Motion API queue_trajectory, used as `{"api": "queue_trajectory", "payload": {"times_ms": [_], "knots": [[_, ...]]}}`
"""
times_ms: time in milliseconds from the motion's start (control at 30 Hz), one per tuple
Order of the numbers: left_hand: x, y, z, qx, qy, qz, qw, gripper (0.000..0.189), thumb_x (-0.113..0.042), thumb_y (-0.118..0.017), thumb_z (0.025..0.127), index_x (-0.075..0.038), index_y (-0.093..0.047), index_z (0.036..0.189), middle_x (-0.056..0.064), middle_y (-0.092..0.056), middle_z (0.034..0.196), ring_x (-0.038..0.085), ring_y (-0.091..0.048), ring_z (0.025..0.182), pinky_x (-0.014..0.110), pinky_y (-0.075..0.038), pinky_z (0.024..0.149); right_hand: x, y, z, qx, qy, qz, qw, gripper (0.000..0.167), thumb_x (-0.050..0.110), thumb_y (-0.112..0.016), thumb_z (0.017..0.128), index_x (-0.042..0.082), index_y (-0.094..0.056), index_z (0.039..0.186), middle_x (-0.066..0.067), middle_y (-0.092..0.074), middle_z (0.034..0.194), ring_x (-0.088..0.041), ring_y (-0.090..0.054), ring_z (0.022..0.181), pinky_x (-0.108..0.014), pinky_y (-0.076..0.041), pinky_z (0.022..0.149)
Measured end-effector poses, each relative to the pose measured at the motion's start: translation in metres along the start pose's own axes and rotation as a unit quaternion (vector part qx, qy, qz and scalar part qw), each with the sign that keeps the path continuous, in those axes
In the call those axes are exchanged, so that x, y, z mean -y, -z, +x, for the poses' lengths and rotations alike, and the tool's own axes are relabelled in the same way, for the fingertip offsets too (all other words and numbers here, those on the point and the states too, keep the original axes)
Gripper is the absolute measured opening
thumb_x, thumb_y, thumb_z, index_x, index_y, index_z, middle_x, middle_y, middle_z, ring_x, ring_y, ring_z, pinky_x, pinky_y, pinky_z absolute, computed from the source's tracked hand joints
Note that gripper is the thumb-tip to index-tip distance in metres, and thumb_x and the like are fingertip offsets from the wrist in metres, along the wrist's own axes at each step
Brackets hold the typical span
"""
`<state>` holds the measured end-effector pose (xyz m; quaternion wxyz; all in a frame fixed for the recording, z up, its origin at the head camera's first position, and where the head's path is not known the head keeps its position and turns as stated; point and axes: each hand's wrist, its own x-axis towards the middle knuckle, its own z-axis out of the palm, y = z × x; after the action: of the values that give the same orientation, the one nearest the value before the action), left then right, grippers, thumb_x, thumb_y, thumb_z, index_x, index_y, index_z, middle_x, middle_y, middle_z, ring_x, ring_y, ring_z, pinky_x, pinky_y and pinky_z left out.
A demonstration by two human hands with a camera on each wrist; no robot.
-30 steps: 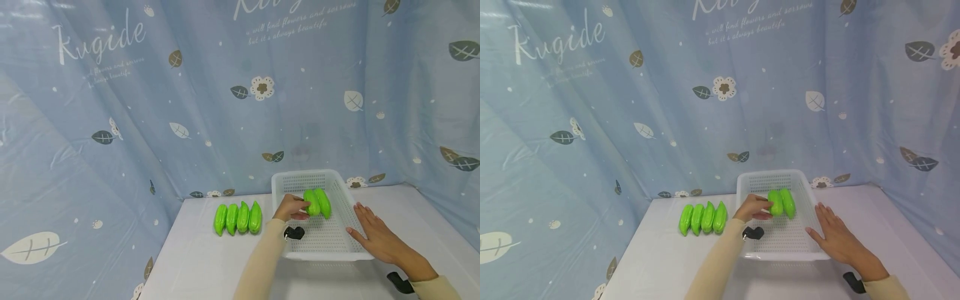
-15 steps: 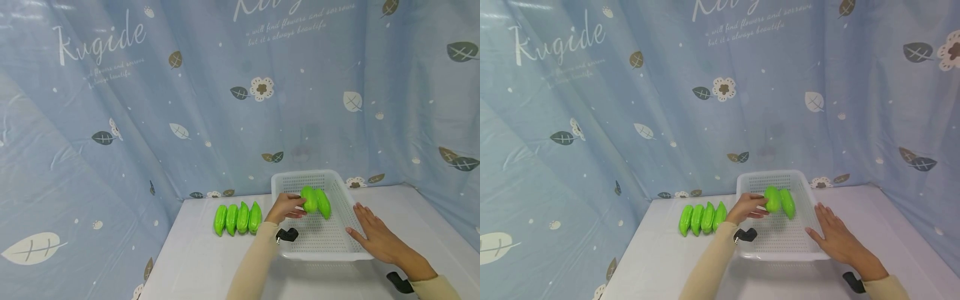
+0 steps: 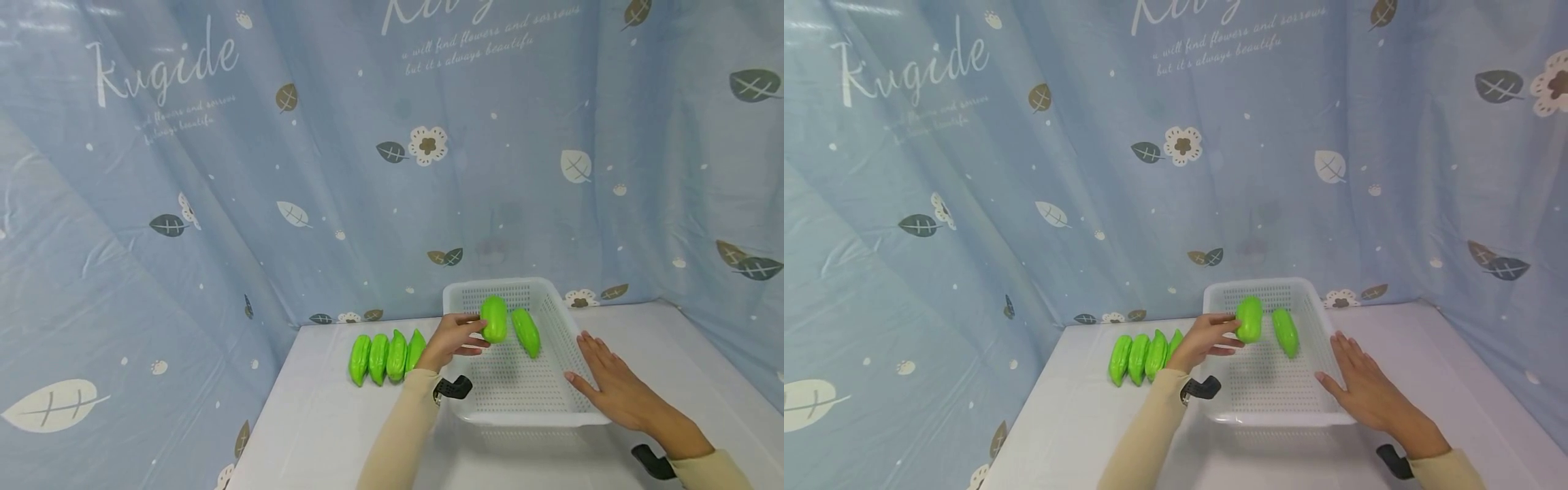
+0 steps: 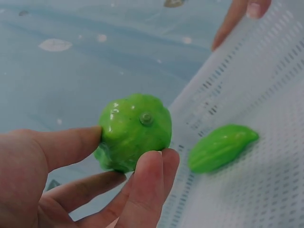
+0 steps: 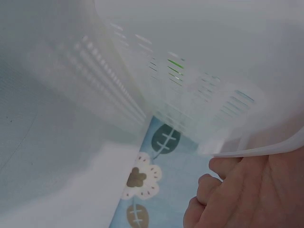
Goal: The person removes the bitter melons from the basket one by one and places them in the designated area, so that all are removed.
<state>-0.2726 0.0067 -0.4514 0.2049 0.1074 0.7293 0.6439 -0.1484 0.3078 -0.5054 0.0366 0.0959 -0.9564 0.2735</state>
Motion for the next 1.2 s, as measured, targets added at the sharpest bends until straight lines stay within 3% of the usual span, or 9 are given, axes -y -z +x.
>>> {"api": "queue_trajectory", "payload": {"times_ms": [267,600,800,933,1200], "knots": [[-0.003,0.01,-0.014,-0.008,-0.007,-0.006,0.9999,0.05,-0.033,-0.072,0.099,-0.009,-0.062,0.141,0.008,-0.078,0.114,0.022,-0.079,0.089,0.029,-0.065,0.072,0.001,-0.001,-0.001,-0.002,0.001,0.0,1.0,0.09,0.046,-0.049,0.107,-0.006,-0.002,0.163,-0.032,-0.002,0.17,-0.057,0.0,0.156,-0.078,-0.006,0.12],[-0.006,0.025,-0.032,-0.018,-0.017,-0.009,0.9997,0.053,-0.036,-0.071,0.099,-0.011,-0.06,0.145,0.009,-0.074,0.126,0.019,-0.079,0.091,0.026,-0.064,0.07,0.003,0.0,-0.003,-0.004,0.006,0.004,1.0,0.089,0.047,-0.048,0.107,-0.007,-0.004,0.163,-0.033,-0.002,0.17,-0.056,0.001,0.156,-0.072,0.007,0.124],[-0.004,0.034,-0.041,-0.021,-0.028,-0.005,0.9994,0.053,-0.034,-0.071,0.1,-0.009,-0.059,0.145,0.01,-0.073,0.128,0.022,-0.079,0.093,0.028,-0.064,0.072,0.003,0.002,-0.002,-0.003,0.011,-0.01,0.9999,0.088,0.046,-0.048,0.108,-0.008,-0.005,0.163,-0.033,-0.003,0.17,-0.054,0.002,0.157,-0.071,0.005,0.125],[-0.001,0.039,-0.047,-0.019,-0.025,-0.005,0.9995,0.054,-0.035,-0.07,0.1,-0.01,-0.059,0.146,0.012,-0.073,0.128,0.021,-0.079,0.092,0.027,-0.064,0.071,0.003,0.003,-0.001,-0.002,0.013,-0.023,0.9996,0.088,0.047,-0.046,0.108,-0.008,-0.006,0.163,-0.032,-0.002,0.17,-0.053,0.002,0.158,-0.066,0.011,0.127],[0.006,0.047,-0.06,-0.029,-0.024,0.007,0.9993,0.054,-0.036,-0.069,0.101,-0.009,-0.058,0.147,0.013,-0.072,0.13,0.023,-0.079,0.094,0.028,-0.064,0.07,0.002,0.002,-0.002,-0.003,0.014,-0.038,0.9992,0.088,0.048,-0.046,0.108,-0.009,-0.008,0.162,-0.032,-0.004,0.17,-0.052,0.0,0.158,-0.067,0.007,0.127]]}}
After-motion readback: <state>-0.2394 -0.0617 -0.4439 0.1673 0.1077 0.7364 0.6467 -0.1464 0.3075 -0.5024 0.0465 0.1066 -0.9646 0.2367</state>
